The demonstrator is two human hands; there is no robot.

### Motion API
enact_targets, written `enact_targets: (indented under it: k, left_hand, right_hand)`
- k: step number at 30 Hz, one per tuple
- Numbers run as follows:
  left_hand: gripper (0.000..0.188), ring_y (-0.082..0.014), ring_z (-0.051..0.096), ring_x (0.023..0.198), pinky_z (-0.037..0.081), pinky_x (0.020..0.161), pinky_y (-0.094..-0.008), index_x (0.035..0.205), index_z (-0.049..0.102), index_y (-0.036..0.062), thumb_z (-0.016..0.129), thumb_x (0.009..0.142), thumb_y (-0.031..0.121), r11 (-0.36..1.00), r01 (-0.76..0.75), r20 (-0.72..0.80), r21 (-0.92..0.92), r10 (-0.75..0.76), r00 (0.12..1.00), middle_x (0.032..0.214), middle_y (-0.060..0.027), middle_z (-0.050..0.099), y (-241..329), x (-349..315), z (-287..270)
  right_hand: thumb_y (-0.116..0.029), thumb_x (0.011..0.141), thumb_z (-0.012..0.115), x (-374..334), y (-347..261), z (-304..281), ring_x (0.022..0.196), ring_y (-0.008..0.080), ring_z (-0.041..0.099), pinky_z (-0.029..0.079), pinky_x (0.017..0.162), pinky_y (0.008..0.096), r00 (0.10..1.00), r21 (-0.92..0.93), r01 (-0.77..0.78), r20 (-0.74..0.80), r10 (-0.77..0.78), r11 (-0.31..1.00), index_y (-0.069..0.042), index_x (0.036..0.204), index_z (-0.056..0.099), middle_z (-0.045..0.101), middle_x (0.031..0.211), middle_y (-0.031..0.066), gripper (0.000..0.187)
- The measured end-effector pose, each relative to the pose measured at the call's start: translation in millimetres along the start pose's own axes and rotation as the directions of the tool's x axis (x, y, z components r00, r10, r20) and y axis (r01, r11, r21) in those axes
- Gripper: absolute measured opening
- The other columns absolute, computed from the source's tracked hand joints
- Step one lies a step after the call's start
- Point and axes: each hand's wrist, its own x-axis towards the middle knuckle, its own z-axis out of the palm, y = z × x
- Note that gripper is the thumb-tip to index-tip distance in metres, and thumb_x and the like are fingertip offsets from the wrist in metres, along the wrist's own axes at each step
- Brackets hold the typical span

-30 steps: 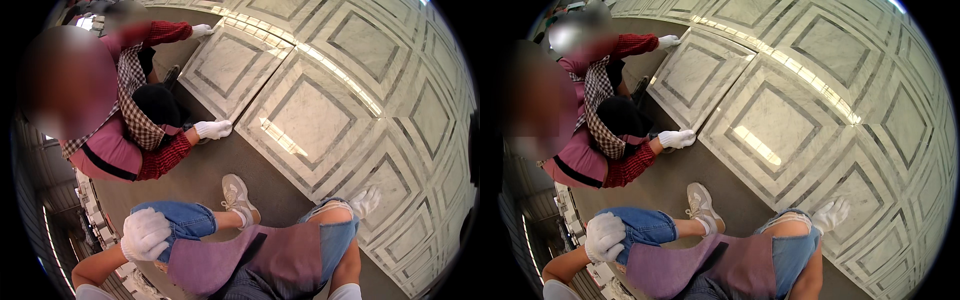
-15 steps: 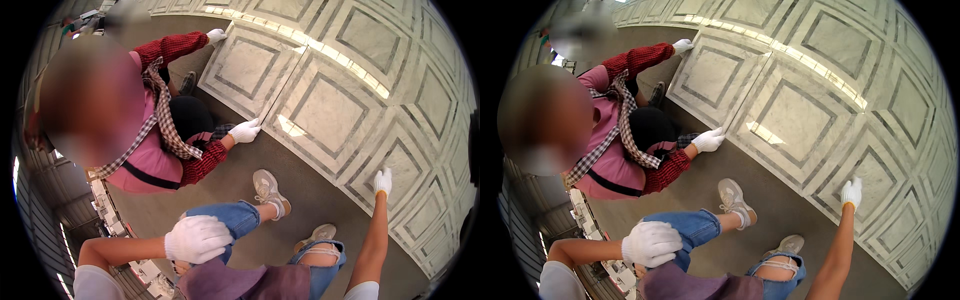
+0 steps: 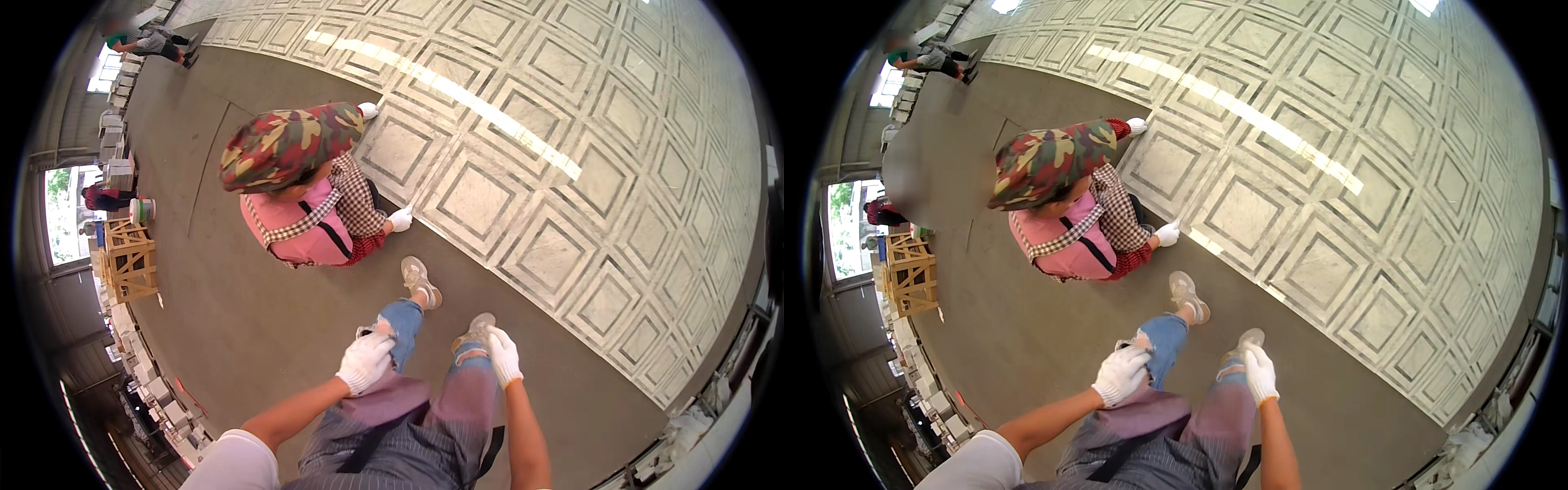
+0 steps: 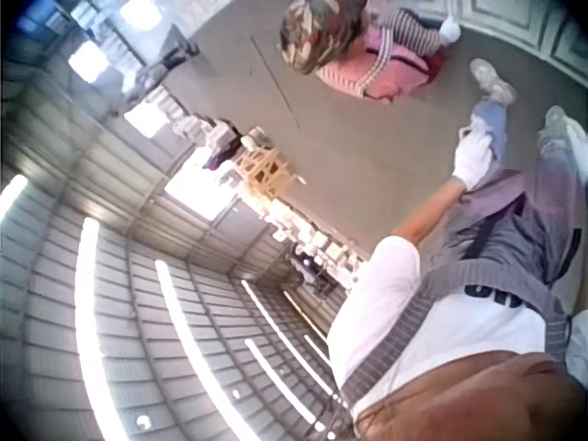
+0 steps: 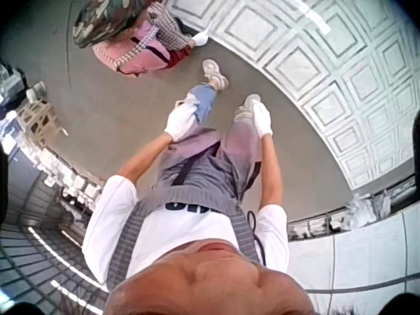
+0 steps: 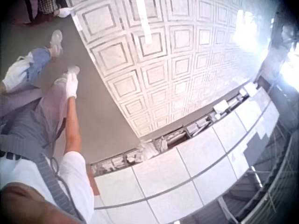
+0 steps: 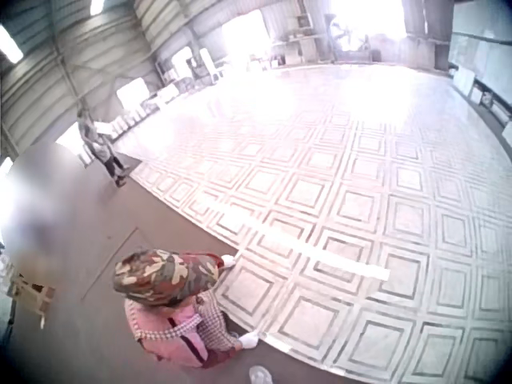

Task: The person picks up square patterned tiles from a stack and places them onto the floor in a grid pattern. They align the tiles with existing ones and adjust their positions to ensure a proper fit.

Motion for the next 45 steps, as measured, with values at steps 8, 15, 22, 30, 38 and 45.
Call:
enact_targets:
  k: [8, 15, 22, 30, 38, 45]
  left_hand:
    - [0.026, -0.0332, 0.057, 0.103, 0.047, 0.088, -0.0418, 0.105, 0.063, 0.0107, 0.056, 0.083, 0.022, 0.75, 0.661, 0.037, 0.027, -0.661, 0.749, 0.111, -0.0141, 0.061, -78, -165, -120]
    - [0.029, -0.0338, 0.062, 0.095, 0.048, 0.085, -0.0412, 0.098, 0.066, 0.0073, 0.052, 0.083, 0.029, 0.779, 0.616, 0.271, -0.119, -0.571, 0.775, 0.095, -0.0172, 0.066, -150, -161, -153]
    - [0.028, -0.033, 0.063, 0.091, 0.048, 0.082, -0.0404, 0.093, 0.065, 0.006, 0.053, 0.083, 0.029, 0.835, 0.518, 0.244, -0.187, -0.471, 0.847, 0.092, -0.016, 0.067, -169, -95, -219]
    - [0.029, -0.0326, 0.063, 0.09, 0.048, 0.082, -0.0398, 0.094, 0.065, 0.0056, 0.053, 0.083, 0.029, 0.822, 0.539, 0.295, -0.184, -0.477, 0.828, 0.091, -0.0167, 0.067, -187, -107, -242]
    - [0.029, -0.0317, 0.064, 0.09, 0.048, 0.082, -0.0394, 0.094, 0.066, 0.0058, 0.055, 0.081, 0.029, 0.767, 0.641, 0.344, -0.035, -0.593, 0.728, 0.092, -0.0173, 0.067, -233, -156, -253]
    - [0.028, -0.0299, 0.064, 0.087, 0.049, 0.081, -0.0383, 0.093, 0.066, 0.0058, 0.056, 0.081, 0.029, 0.775, 0.622, 0.241, -0.114, -0.585, 0.774, 0.089, -0.0153, 0.067, -227, -121, -268]
  right_hand:
    - [-0.018, 0.094, 0.046, -202, -23, -94, 0.061, 0.0108, 0.055, 0.046, 0.053, 0.0245, 0.87, 0.028, -0.313, -0.392, 0.299, 0.949, -0.003, 0.115, 0.058, 0.06, 0.079, 0.005, 0.028]
    - [-0.02, 0.092, 0.049, -234, -55, 43, 0.056, 0.0092, 0.052, 0.045, 0.048, 0.0259, 0.851, 0.111, -0.291, -0.424, 0.31, 0.95, -0.008, 0.106, 0.062, 0.058, 0.071, 0.001, 0.023]
    - [-0.022, 0.093, 0.05, -220, -90, 117, 0.057, 0.0105, 0.054, 0.046, 0.05, 0.0262, 0.898, 0.026, -0.059, -0.436, 0.064, 0.998, -0.006, 0.108, 0.061, 0.06, 0.074, 0.0029, 0.025]
    - [-0.021, 0.091, 0.052, -220, -75, 101, 0.051, 0.0105, 0.054, 0.045, 0.045, 0.0253, 0.796, 0.356, -0.17, -0.5, 0.341, 0.919, -0.008, 0.103, 0.061, 0.059, 0.069, 0.0028, 0.02]
    - [-0.023, 0.091, 0.052, -204, -64, 129, 0.055, 0.0115, 0.055, 0.044, 0.047, 0.0251, 0.822, 0.389, -0.107, -0.483, 0.302, 0.915, -0.007, 0.101, 0.061, 0.06, 0.072, 0.0028, 0.021]
    - [-0.02, 0.09, 0.051, -217, -52, 134, 0.058, 0.0133, 0.057, 0.046, 0.05, 0.0263, 0.812, 0.457, -0.128, -0.461, 0.358, 0.88, -0.005, 0.099, 0.063, 0.061, 0.076, 0.0039, 0.022]
